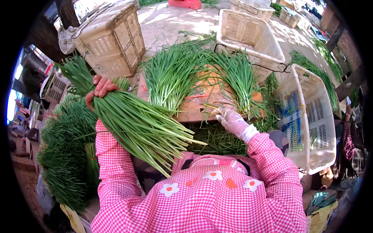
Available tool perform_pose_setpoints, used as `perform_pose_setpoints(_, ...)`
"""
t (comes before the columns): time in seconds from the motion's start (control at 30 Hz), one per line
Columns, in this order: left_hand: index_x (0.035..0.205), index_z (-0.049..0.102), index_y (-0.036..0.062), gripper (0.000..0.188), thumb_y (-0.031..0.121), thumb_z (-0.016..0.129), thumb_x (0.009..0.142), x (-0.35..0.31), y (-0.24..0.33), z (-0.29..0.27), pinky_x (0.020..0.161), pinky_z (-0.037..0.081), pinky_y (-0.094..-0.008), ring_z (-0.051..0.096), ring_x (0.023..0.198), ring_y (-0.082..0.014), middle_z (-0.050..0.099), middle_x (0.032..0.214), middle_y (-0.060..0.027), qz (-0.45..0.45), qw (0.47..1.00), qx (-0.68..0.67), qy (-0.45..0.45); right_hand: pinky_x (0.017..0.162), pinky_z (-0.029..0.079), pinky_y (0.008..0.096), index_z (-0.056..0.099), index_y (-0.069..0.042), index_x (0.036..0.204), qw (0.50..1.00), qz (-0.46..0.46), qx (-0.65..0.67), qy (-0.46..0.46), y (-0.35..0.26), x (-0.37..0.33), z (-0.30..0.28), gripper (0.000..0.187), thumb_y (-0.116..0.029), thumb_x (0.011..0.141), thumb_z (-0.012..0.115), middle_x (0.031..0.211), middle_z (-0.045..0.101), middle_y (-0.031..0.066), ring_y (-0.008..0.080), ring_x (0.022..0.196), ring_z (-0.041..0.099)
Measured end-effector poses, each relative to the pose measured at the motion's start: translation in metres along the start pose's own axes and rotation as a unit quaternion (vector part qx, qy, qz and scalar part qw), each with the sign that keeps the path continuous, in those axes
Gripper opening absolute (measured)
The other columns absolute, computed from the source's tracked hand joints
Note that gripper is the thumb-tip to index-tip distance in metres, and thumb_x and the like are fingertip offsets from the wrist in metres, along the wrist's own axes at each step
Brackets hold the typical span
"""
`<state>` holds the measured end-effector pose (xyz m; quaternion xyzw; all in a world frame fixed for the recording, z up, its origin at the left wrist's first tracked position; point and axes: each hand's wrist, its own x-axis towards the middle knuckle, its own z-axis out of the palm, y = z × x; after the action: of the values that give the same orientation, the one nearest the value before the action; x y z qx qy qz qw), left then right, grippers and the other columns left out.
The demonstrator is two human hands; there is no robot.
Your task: The person bundles bunches of green vegetables by hand using red plastic ties on a wooden board, leveling the stalks, wrapping a tie around the bundle, and knotting it before placing it aside.
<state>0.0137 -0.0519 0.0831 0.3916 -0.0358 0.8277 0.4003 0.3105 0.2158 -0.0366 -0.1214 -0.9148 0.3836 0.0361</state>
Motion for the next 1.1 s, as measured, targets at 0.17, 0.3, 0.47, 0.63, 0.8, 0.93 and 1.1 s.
perform_pose_setpoints(0.17, 0.097, 0.040, 0.0040, 0.028, 0.004, 0.056, 0.074, -0.007, 0.018, 0.007, 0.084, 0.040, -0.0283, 0.049, 0.073, -0.0129, 0.048, 0.076, -0.0021, 0.019, 0.999, 0.020, 0.025, 0.086, 0.043, 0.0393, 0.057, -0.005, 0.108, 0.993, -0.047, -0.094, 0.060, 0.004, 0.051, 0.036, 0.026, -0.007, 0.084, 0.049, 0.100, 0.059, 0.0172, 0.0334, 0.097, 0.055)
perform_pose_setpoints(0.3, 0.096, 0.040, 0.0037, 0.027, 0.003, 0.056, 0.074, -0.008, 0.012, 0.001, 0.082, 0.041, -0.0277, 0.048, 0.072, -0.0132, 0.047, 0.075, -0.0022, 0.024, 0.999, 0.001, 0.037, 0.089, 0.042, 0.0402, 0.057, -0.006, 0.110, 0.974, -0.054, -0.206, 0.073, 0.010, 0.057, 0.054, 0.034, -0.003, 0.076, 0.050, 0.106, 0.058, 0.0172, 0.0337, 0.100, 0.053)
perform_pose_setpoints(0.47, 0.095, 0.040, 0.0037, 0.026, 0.003, 0.055, 0.073, -0.006, 0.006, 0.007, 0.081, 0.041, -0.0268, 0.047, 0.071, -0.0135, 0.046, 0.074, -0.0022, 0.022, 0.997, 0.012, 0.074, 0.089, 0.044, 0.0385, 0.059, -0.005, 0.106, 0.971, -0.082, -0.123, -0.190, -0.018, -0.003, 0.039, 0.031, -0.020, 0.079, 0.059, 0.105, 0.060, 0.0158, 0.0291, 0.102, 0.056)
perform_pose_setpoints(0.63, 0.097, 0.041, 0.0055, 0.026, 0.007, 0.053, 0.074, 0.010, -0.025, 0.016, 0.082, 0.041, -0.0305, 0.047, 0.070, -0.0136, 0.046, 0.073, -0.0018, -0.028, 0.991, 0.021, 0.133, 0.097, 0.038, 0.0366, 0.048, -0.001, 0.125, 0.956, 0.074, -0.082, -0.271, -0.040, -0.009, -0.051, 0.057, -0.038, 0.083, 0.062, 0.119, 0.055, 0.0175, 0.0283, 0.111, 0.052)
perform_pose_setpoints(0.8, 0.101, 0.042, 0.0044, 0.027, 0.008, 0.053, 0.077, 0.050, -0.082, 0.018, 0.082, 0.042, -0.0316, 0.049, 0.072, -0.0143, 0.046, 0.073, -0.0020, -0.155, 0.961, 0.121, 0.195, 0.107, 0.023, 0.0396, 0.009, 0.001, 0.141, 0.936, -0.039, 0.324, -0.132, -0.099, 0.010, -0.081, 0.099, -0.040, 0.076, 0.070, 0.144, 0.023, 0.0218, 0.0300, 0.133, 0.024)
perform_pose_setpoints(0.93, 0.100, 0.050, 0.0013, 0.026, 0.012, 0.058, 0.078, 0.085, -0.143, 0.036, 0.067, 0.047, -0.0291, 0.056, 0.066, -0.0150, 0.056, 0.073, -0.0047, -0.246, 0.870, 0.329, 0.273, 0.103, 0.031, 0.0349, 0.010, 0.003, 0.140, 0.974, -0.059, 0.220, 0.003, -0.122, 0.029, -0.064, 0.109, -0.040, 0.067, 0.078, 0.135, 0.034, 0.0222, 0.0272, 0.125, 0.037)
perform_pose_setpoints(1.1, 0.087, 0.060, 0.0013, 0.014, 0.009, 0.065, 0.077, 0.105, -0.205, 0.068, 0.061, 0.054, -0.0286, 0.062, 0.065, -0.0137, 0.063, 0.074, -0.0032, -0.265, 0.862, 0.372, 0.220, 0.079, 0.051, 0.0307, 0.047, -0.002, 0.119, 0.829, -0.045, 0.557, 0.005, -0.120, 0.024, -0.063, 0.049, -0.014, 0.078, 0.070, 0.104, 0.059, 0.0063, 0.0165, 0.092, 0.060)
